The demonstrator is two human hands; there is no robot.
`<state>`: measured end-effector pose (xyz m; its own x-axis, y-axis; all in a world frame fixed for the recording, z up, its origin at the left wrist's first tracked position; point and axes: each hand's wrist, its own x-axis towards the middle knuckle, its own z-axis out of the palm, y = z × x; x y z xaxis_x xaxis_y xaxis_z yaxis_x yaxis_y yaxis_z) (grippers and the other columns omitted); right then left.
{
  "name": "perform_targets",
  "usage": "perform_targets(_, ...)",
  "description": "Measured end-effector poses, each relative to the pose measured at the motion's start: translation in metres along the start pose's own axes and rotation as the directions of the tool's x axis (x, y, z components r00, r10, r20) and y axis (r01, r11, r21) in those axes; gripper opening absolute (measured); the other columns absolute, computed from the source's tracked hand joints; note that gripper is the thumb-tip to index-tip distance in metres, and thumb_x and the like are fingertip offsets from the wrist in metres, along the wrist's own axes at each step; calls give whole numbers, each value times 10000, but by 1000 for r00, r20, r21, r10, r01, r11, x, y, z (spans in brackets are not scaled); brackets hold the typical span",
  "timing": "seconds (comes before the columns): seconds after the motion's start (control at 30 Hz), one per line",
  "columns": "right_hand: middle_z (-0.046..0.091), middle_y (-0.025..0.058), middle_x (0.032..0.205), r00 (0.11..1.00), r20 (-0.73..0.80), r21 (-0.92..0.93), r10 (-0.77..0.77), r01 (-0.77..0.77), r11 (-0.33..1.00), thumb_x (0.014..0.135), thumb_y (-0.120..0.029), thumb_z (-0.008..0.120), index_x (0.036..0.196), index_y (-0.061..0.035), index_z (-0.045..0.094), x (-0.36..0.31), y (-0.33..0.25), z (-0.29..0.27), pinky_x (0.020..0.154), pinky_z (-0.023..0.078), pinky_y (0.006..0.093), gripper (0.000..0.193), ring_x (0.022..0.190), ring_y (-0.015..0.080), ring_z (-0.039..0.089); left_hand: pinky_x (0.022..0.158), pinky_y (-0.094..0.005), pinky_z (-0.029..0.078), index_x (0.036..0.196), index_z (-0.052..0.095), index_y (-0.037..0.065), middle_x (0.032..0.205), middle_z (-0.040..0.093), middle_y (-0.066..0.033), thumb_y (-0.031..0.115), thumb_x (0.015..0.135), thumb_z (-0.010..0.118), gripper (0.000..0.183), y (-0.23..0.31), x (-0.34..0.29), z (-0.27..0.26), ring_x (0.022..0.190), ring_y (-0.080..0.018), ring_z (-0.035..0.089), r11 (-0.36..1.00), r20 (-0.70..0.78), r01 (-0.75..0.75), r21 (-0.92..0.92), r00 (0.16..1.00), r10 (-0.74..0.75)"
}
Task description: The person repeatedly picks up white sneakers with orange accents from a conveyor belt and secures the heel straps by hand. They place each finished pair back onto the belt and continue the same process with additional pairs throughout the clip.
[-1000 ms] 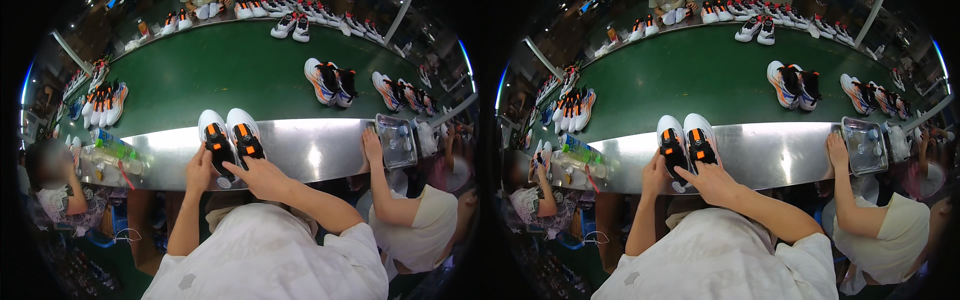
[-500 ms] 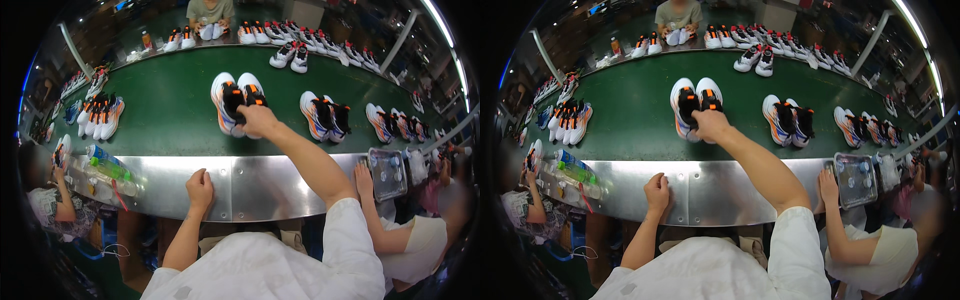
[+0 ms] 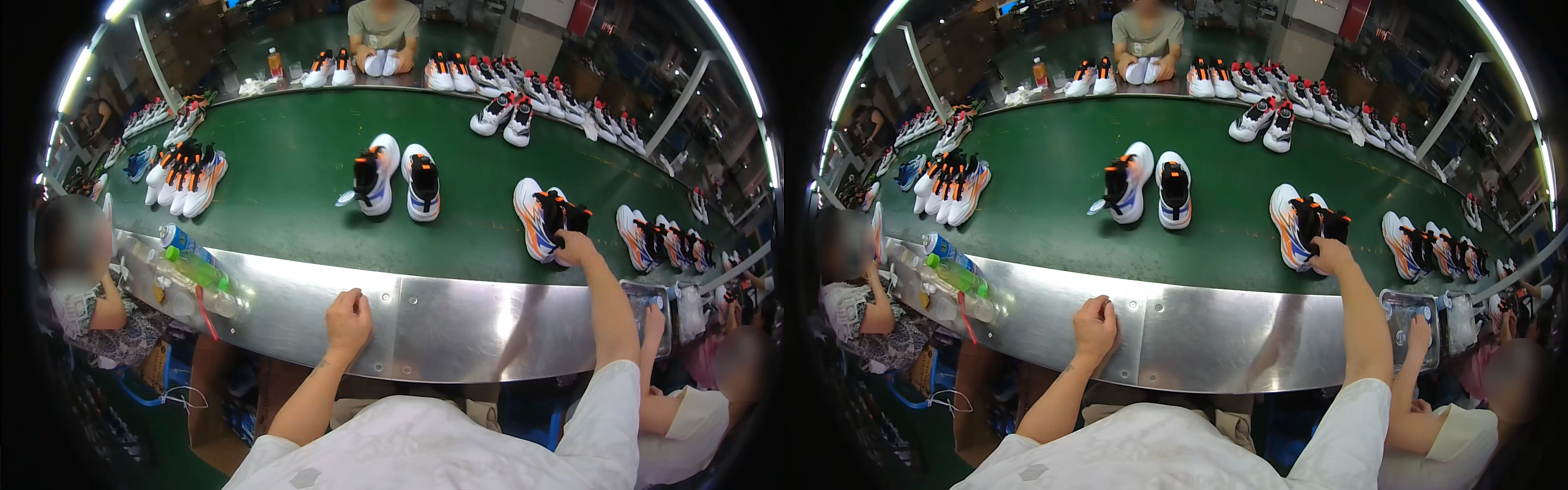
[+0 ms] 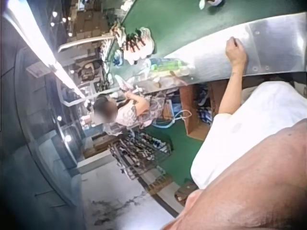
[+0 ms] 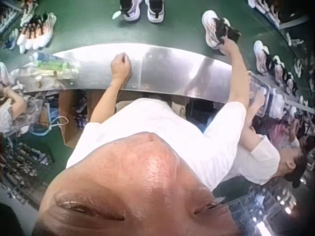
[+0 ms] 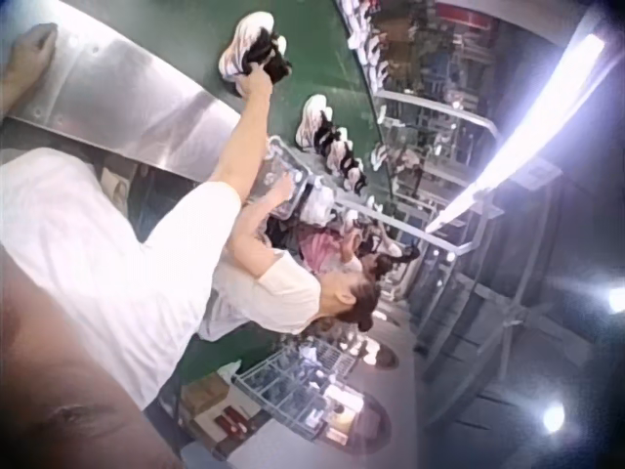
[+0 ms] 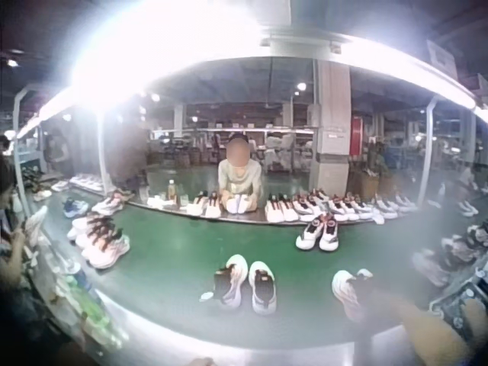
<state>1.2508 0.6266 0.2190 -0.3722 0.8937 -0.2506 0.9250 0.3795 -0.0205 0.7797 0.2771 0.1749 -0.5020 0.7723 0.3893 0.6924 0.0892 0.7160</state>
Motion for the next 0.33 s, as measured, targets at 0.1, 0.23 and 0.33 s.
perform_targets(0.1,786,184,1160,995,-70,-55,-75,71,996,848,-250,795,1274,-152,733,-9,-23,-1,962,598,495,441,1101,390,743,696,-445,564,1042,751,-12,870,722,-176,85,942,701,148,-6,0,4,747,-355,704,999,-18,-25,-24,1000,24)
perform_targets(0.23,800,190,1071,977,-128,63,-169,178,982,861,-253,772,1244,-158,745,-73,-131,-24,937,600,511,395,1021,405,767,716,-439,580,1055,762,-31,912,755,-199,96,944,712,176,-7,-3,-4,771,-356,733,1000,-41,-28,14,999,29)
perform_targets(0.33,795,223,1104,975,-51,111,-216,221,969,862,-289,773,1282,-172,733,-144,-185,-41,999,585,502,438,1052,410,768,742,-469,573,1072,770,1,914,752,-203,151,936,734,206,-3,-1,0,801,-380,728,998,-34,-44,41,998,46)
